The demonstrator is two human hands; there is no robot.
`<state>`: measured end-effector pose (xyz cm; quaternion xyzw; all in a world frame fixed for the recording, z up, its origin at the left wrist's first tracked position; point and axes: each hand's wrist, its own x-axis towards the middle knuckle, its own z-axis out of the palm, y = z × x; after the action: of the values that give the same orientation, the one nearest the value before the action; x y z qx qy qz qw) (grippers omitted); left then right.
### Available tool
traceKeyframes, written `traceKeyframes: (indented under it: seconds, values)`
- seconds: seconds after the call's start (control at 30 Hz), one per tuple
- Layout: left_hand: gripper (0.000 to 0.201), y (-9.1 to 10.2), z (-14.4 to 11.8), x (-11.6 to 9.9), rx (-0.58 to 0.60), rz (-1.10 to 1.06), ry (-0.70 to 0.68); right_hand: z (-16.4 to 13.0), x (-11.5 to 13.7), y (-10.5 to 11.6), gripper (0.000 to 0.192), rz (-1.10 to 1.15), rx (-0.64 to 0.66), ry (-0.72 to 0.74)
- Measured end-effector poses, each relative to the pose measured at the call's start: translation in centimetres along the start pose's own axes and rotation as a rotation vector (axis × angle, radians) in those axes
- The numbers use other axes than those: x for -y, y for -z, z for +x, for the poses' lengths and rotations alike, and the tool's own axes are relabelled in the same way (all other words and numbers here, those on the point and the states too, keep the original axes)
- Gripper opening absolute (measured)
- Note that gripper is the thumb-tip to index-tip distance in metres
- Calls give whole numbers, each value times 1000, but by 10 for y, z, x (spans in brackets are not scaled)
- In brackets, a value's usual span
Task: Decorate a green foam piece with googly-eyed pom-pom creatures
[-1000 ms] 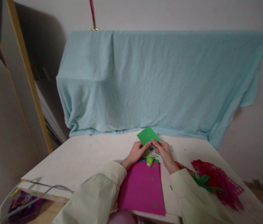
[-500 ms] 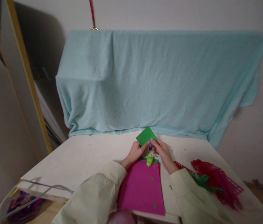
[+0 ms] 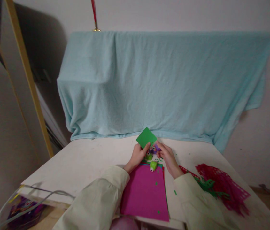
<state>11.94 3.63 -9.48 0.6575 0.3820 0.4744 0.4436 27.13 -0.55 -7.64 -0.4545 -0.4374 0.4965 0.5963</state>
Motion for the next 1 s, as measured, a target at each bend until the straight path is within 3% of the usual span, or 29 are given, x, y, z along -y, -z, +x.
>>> traceKeyframes:
  seconds: [1.0]
  values:
    - [38, -6, 3, 6, -100, -34, -58, 4, -3, 1, 40, 6, 19, -73]
